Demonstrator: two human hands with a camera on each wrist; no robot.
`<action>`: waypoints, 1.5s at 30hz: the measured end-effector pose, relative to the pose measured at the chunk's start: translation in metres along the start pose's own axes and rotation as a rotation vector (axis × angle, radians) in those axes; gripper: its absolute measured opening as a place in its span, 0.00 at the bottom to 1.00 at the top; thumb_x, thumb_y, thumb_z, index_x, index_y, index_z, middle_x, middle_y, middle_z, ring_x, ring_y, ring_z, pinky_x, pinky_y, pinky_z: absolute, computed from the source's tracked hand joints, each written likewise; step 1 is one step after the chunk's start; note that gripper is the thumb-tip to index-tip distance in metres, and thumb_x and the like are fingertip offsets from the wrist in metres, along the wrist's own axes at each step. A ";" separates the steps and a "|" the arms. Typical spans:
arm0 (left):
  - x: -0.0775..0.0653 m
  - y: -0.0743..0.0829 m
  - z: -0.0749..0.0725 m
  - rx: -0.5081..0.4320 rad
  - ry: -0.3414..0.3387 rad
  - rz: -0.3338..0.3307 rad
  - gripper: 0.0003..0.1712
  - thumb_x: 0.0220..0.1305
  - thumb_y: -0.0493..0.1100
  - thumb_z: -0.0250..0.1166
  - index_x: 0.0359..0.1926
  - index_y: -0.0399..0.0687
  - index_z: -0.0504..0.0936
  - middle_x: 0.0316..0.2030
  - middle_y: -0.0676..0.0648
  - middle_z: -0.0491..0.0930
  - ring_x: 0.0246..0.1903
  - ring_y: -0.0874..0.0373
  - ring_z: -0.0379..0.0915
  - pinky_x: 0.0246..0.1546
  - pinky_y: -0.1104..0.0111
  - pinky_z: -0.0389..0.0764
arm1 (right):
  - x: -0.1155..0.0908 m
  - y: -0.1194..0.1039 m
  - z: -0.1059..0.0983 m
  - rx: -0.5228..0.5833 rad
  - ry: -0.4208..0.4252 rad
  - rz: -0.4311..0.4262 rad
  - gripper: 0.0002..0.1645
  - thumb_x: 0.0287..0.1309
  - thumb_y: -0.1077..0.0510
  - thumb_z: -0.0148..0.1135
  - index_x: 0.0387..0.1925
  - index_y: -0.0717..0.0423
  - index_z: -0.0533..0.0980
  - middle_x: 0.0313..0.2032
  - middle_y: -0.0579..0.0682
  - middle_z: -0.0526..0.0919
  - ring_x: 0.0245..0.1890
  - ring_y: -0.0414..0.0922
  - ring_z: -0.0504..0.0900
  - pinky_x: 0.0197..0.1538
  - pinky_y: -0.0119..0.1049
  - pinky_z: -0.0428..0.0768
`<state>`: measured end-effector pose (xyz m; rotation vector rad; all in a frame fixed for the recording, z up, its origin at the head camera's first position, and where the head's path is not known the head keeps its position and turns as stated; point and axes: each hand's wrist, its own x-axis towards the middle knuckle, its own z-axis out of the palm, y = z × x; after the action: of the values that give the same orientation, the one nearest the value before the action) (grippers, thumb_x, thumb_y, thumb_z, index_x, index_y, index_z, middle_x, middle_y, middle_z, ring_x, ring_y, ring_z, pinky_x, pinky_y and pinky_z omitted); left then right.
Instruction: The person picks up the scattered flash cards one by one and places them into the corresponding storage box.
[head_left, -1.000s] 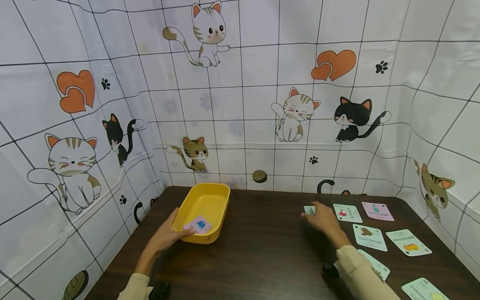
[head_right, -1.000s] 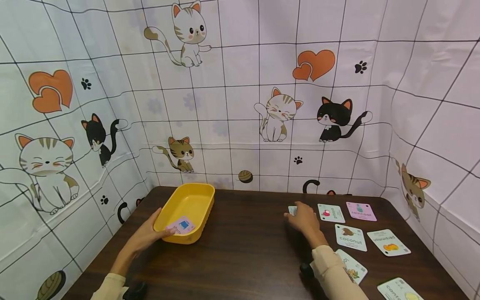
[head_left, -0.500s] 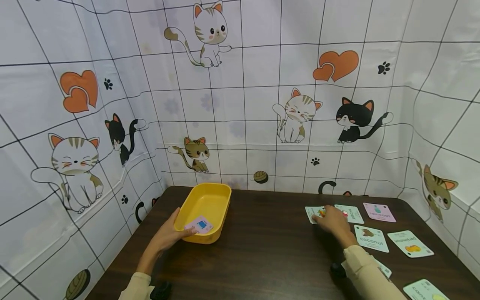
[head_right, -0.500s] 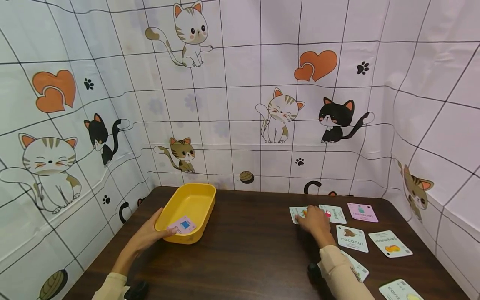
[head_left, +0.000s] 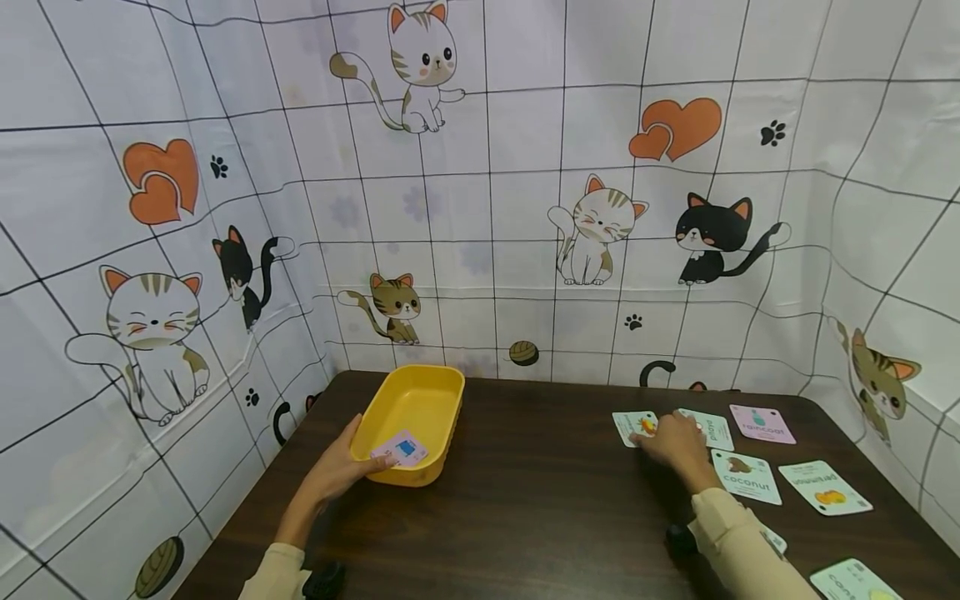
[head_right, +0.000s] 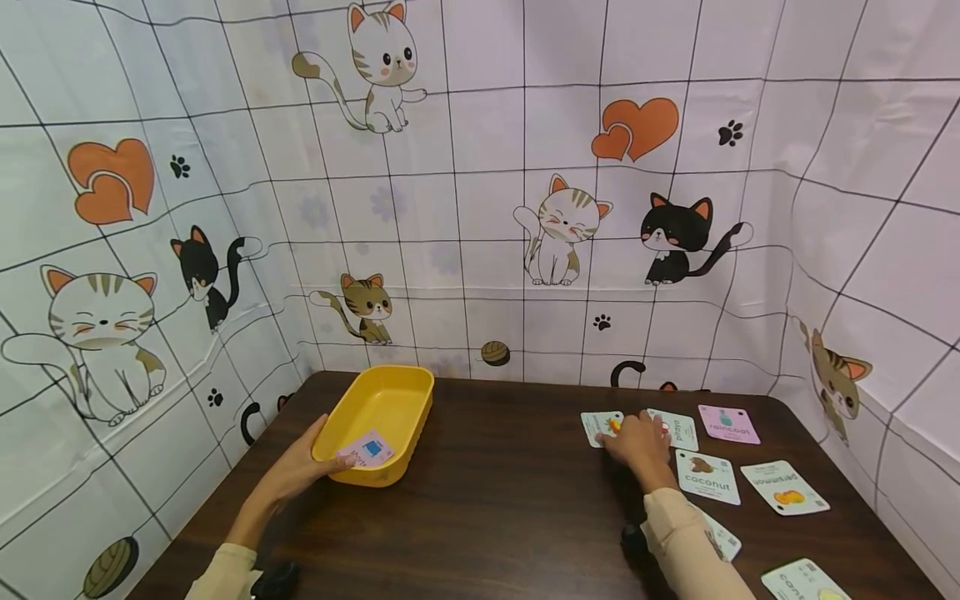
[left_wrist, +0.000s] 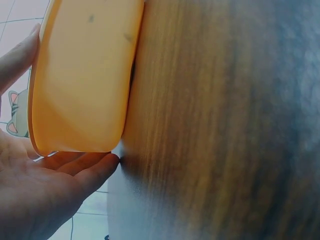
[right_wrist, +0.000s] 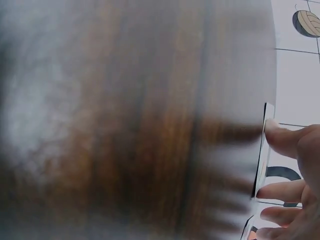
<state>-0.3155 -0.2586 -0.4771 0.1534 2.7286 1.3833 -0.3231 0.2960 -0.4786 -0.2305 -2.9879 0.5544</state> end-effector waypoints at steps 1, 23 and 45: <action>0.000 0.000 0.000 -0.003 -0.001 0.001 0.71 0.62 0.56 0.78 0.86 0.34 0.39 0.80 0.25 0.57 0.66 0.40 0.71 0.76 0.38 0.65 | 0.001 0.001 0.000 -0.002 0.006 -0.003 0.36 0.65 0.45 0.70 0.45 0.82 0.80 0.56 0.81 0.76 0.60 0.77 0.71 0.62 0.73 0.72; 0.002 0.000 0.001 0.004 0.006 -0.004 0.71 0.63 0.58 0.77 0.86 0.35 0.39 0.80 0.26 0.59 0.66 0.38 0.71 0.76 0.38 0.65 | 0.006 0.012 -0.012 0.000 -0.048 0.017 0.36 0.57 0.40 0.78 0.37 0.74 0.80 0.42 0.73 0.80 0.48 0.71 0.78 0.56 0.72 0.76; 0.000 0.001 0.000 -0.001 -0.002 0.035 0.70 0.61 0.56 0.78 0.86 0.35 0.41 0.67 0.32 0.75 0.53 0.50 0.77 0.68 0.48 0.75 | 0.004 0.001 -0.010 0.190 0.135 0.008 0.34 0.59 0.61 0.71 0.63 0.74 0.72 0.55 0.79 0.81 0.51 0.75 0.82 0.49 0.66 0.79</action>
<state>-0.3150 -0.2584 -0.4764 0.2037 2.7371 1.3924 -0.3253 0.3008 -0.4689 -0.2530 -2.7837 0.7841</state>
